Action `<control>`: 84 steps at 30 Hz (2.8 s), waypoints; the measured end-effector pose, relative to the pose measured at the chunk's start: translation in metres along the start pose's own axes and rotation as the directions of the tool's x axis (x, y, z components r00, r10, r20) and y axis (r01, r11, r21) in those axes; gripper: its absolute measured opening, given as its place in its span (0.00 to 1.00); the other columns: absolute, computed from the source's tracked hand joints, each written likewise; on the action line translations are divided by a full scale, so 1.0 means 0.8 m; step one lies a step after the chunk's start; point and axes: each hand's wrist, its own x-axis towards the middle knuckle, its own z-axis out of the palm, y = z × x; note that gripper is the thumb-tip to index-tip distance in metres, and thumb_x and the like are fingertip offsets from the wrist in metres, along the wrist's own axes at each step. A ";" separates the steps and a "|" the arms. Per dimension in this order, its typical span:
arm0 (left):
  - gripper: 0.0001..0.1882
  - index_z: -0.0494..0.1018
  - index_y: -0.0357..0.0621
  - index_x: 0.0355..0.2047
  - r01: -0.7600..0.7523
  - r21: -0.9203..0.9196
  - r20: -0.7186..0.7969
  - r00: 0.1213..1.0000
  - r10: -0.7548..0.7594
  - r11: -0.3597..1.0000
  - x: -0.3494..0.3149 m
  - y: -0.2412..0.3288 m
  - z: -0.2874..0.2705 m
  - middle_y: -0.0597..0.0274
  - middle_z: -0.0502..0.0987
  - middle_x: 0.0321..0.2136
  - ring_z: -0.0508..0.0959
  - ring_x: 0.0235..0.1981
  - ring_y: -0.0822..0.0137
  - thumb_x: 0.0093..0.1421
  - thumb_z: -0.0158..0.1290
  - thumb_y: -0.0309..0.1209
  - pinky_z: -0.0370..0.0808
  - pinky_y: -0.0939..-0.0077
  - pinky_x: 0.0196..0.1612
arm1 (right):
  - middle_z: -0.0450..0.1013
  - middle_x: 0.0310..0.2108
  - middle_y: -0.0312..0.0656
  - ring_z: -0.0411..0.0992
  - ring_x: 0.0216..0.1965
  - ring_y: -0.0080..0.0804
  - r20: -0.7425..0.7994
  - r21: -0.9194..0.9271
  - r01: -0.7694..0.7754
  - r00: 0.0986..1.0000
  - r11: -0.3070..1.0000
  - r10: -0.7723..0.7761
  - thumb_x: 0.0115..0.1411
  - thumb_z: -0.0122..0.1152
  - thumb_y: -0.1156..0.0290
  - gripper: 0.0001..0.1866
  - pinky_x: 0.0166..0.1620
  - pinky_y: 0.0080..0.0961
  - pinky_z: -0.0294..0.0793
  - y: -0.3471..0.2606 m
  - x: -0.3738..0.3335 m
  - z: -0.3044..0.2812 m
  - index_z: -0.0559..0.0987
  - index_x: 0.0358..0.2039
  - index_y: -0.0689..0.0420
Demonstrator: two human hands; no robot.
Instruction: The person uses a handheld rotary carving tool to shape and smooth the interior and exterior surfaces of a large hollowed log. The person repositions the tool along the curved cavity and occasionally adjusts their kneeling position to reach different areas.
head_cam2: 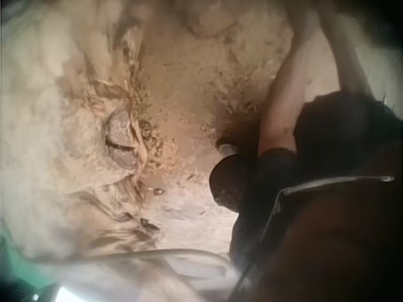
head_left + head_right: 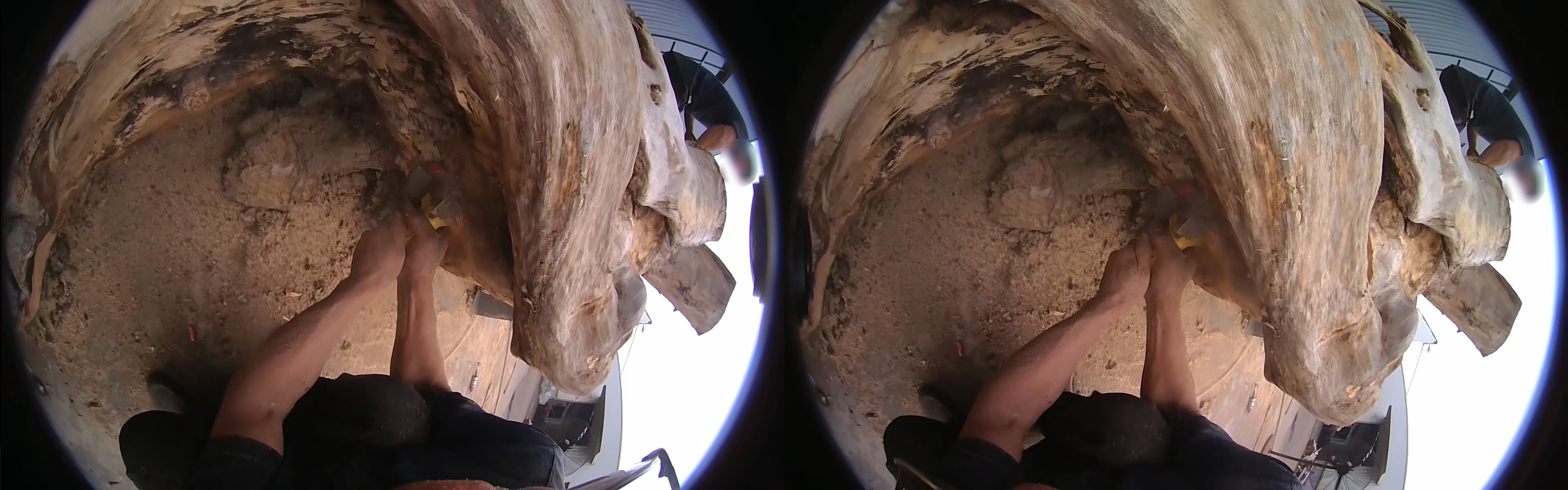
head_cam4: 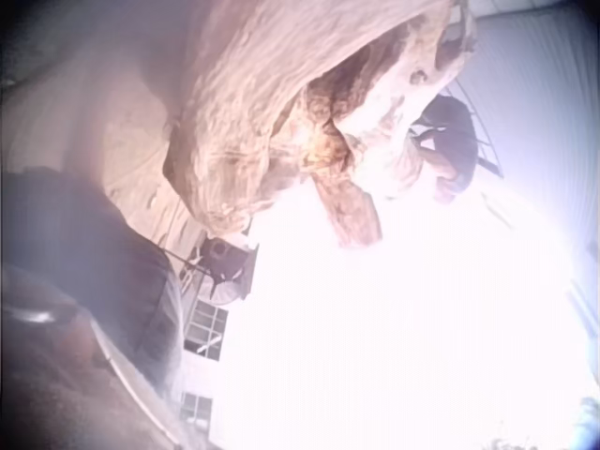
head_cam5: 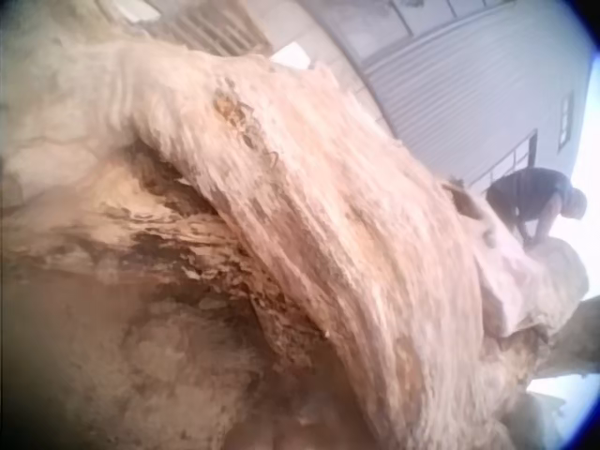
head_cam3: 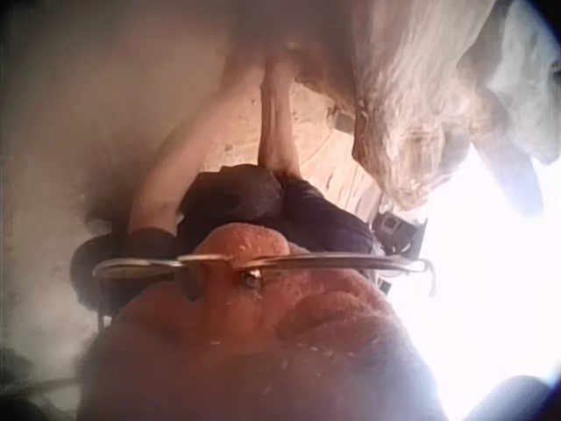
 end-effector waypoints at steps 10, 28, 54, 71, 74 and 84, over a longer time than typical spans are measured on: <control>0.16 0.69 0.31 0.50 -0.137 0.038 -0.121 0.983 0.141 0.990 0.018 -0.009 -0.006 0.39 0.78 0.34 0.83 0.30 0.43 0.68 0.44 0.30 0.77 0.49 0.31 | 0.76 0.41 0.39 0.74 0.34 0.24 -0.008 0.102 -0.113 0.993 0.988 0.114 0.54 0.65 0.79 0.16 0.38 0.23 0.73 -0.018 0.006 0.019 0.77 0.45 0.64; 0.20 0.71 0.32 0.45 -0.068 -0.256 -0.208 0.978 0.014 0.964 0.018 0.056 -0.060 0.31 0.78 0.36 0.79 0.40 0.33 0.73 0.32 0.35 0.74 0.45 0.42 | 0.77 0.38 0.39 0.73 0.37 0.22 0.073 -0.037 0.034 0.997 0.999 -0.031 0.54 0.67 0.74 0.15 0.38 0.22 0.72 -0.035 0.029 0.049 0.78 0.41 0.66; 0.31 0.76 0.28 0.40 -0.029 -0.397 -0.303 0.947 -0.101 0.917 0.041 0.039 -0.075 0.30 0.80 0.37 0.80 0.42 0.34 0.74 0.33 0.47 0.76 0.48 0.41 | 0.76 0.29 0.36 0.71 0.30 0.23 0.145 -0.171 0.022 0.989 0.985 0.003 0.52 0.67 0.72 0.11 0.35 0.24 0.72 -0.064 0.031 0.092 0.79 0.33 0.65; 0.30 0.75 0.28 0.44 0.056 -0.338 -0.192 0.973 -0.127 0.939 0.023 0.014 -0.043 0.32 0.80 0.41 0.81 0.45 0.37 0.75 0.32 0.46 0.76 0.50 0.44 | 0.77 0.31 0.38 0.73 0.34 0.25 0.066 -0.234 -0.003 0.998 0.972 0.019 0.53 0.66 0.74 0.09 0.37 0.25 0.72 -0.048 0.009 0.068 0.79 0.33 0.64; 0.29 0.73 0.29 0.46 -0.001 -0.389 -0.207 0.975 -0.086 0.921 0.020 0.013 -0.042 0.32 0.80 0.42 0.80 0.46 0.37 0.75 0.32 0.44 0.76 0.50 0.45 | 0.77 0.31 0.38 0.73 0.33 0.24 0.091 -0.254 0.020 0.996 0.967 0.003 0.53 0.66 0.74 0.09 0.37 0.25 0.72 -0.031 0.017 0.057 0.79 0.34 0.64; 0.25 0.71 0.30 0.50 0.002 -0.423 -0.210 0.973 -0.100 0.906 0.016 0.012 -0.044 0.32 0.79 0.43 0.80 0.46 0.38 0.74 0.35 0.42 0.76 0.49 0.46 | 0.77 0.32 0.37 0.73 0.32 0.23 0.149 -0.181 -0.080 0.983 0.980 0.108 0.53 0.65 0.75 0.09 0.36 0.24 0.72 -0.041 0.006 0.063 0.79 0.35 0.64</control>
